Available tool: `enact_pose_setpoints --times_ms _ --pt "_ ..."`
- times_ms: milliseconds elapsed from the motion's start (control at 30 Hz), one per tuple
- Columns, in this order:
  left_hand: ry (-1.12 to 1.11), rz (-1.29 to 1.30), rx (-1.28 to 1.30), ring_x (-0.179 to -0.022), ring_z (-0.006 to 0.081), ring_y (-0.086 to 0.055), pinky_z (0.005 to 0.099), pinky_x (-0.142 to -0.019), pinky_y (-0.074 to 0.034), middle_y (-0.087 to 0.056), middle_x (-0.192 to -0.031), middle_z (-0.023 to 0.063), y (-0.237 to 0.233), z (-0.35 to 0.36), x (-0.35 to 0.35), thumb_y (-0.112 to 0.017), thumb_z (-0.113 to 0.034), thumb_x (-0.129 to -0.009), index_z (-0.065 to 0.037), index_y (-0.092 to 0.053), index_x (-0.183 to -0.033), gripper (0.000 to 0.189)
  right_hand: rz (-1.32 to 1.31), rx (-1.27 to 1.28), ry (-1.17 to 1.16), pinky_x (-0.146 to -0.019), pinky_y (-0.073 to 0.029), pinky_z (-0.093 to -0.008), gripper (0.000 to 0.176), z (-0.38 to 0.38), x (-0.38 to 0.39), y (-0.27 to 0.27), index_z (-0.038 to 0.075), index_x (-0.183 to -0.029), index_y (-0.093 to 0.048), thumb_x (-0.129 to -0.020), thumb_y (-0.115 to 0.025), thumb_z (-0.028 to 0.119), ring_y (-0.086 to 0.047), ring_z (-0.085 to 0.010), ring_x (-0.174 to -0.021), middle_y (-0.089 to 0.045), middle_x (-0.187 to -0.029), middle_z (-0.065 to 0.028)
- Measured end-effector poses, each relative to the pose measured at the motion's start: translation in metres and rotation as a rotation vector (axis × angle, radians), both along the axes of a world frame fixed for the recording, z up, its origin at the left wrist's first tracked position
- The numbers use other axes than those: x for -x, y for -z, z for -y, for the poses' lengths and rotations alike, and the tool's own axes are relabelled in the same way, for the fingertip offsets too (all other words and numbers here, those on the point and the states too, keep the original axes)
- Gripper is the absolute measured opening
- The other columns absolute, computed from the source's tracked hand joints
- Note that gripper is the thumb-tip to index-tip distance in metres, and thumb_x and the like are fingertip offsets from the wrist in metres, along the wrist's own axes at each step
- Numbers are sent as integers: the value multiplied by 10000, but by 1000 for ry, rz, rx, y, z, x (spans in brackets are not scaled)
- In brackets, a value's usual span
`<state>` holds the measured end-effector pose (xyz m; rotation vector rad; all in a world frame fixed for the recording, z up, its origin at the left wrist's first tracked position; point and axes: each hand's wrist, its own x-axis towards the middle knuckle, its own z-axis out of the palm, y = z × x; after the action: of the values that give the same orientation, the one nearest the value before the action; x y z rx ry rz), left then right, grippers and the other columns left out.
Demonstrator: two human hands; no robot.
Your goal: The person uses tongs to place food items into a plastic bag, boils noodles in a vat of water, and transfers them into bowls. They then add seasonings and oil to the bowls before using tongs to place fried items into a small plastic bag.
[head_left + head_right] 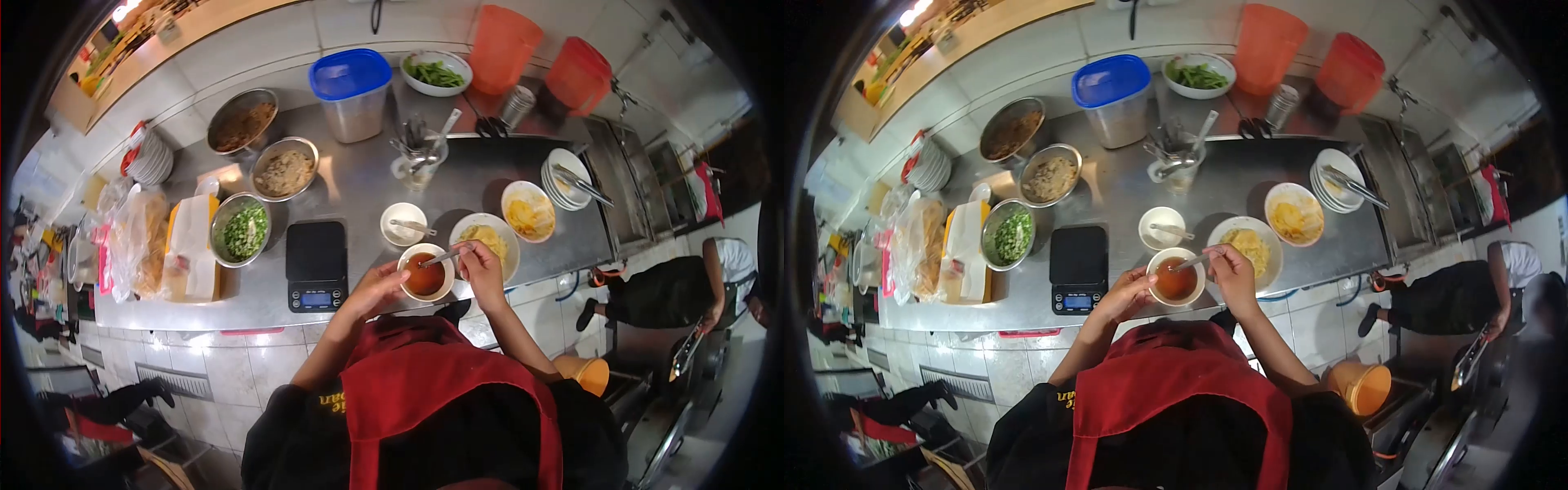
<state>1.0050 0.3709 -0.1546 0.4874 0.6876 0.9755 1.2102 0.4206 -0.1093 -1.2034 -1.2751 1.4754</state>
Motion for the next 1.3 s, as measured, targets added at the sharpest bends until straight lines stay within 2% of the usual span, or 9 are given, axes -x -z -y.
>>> enact_pose_setpoints --times_ms 167,367,500,567,633,733,933,1100,1300 --pt "51 -6 11 -1025 171 -546 300 -885 -464 -514 -1161 105 10 -10 -25 -606 -196 -832 24 -384 -1250 522 267 -109 96 -505 -375 -186 124 5 -34 2 39 -824 -561 -881 -484 117 -476 -51 -547 -557 -626 -22" --pt "91 51 33 -1053 198 -535 339 -912 -452 -510 -1168 120 16 -15 -45 -599 -179 -834 31 -382 -1248 513 -233 310 274 -510 -393 -200 117 9 -71 39 50 -799 -555 -866 -494 124 -492 -75 -525 -558 -610 -27" --pt "72 24 66 -1042 206 -543 346 -902 -461 -521 -1154 128 21 -12 -45 -595 -170 -836 32 -390 -1241 497 -114 63 478 -524 -409 -204 110 7 -113 34 40 -829 -564 -861 -485 110 -515 -82 -552 -572 -647 -24" --pt "78 8 70 -1032 207 -549 344 -893 -468 -526 -1148 128 25 -13 -42 -591 -169 -839 32 -394 -1236 488 209 -217 475 -538 -425 -224 102 8 -126 31 22 -840 -569 -847 -483 76 -537 -101 -568 -579 -662 -38" --pt "68 -9 90 -1024 205 -554 341 -880 -478 -530 -1142 128 27 -12 -40 -590 -173 -839 29 -399 -1232 481 704 -490 313 -590 -453 -290 82 14 -131 10 -1 -847 -578 -810 -507 17 -580 -181 -616 -595 -696 -84" --pt "57 12 56 -1019 201 -557 338 -876 -480 -533 -1140 125 27 -11 -36 -590 -179 -840 26 -408 -1227 474 870 -870 139 -616 -446 -332 78 13 -129 0 16 -837 -589 -771 -549 3 -573 -259 -652 -598 -728 -119" --pt "52 44 41 -1033 186 -549 320 -864 -480 -533 -1148 111 17 -9 -27 -586 -186 -847 0 -419 -1236 463 989 -874 115 -636 -439 -358 97 6 -120 -19 26 -836 -597 -748 -571 -4 -549 -316 -691 -610 -806 -129" --pt "-39 7 4 -1016 175 -558 309 -848 -486 -538 -1137 97 1 -9 -6 -561 -176 -864 -1 -395 -1261 465 161 -463 344 -706 -430 -231 87 -4 -60 -32 14 -898 -576 -843 -520 51 -539 -79 -778 -594 -799 -39" --pt "-169 -131 -39 -957 195 -595 317 -835 -502 -570 -1065 139 -31 -20 34 -455 -144 -897 40 -426 -1178 337 441 -413 27 -688 -459 -267 165 -11 46 -45 37 -923 -575 -765 -589 81 -591 -191 -730 -615 -838 -93"
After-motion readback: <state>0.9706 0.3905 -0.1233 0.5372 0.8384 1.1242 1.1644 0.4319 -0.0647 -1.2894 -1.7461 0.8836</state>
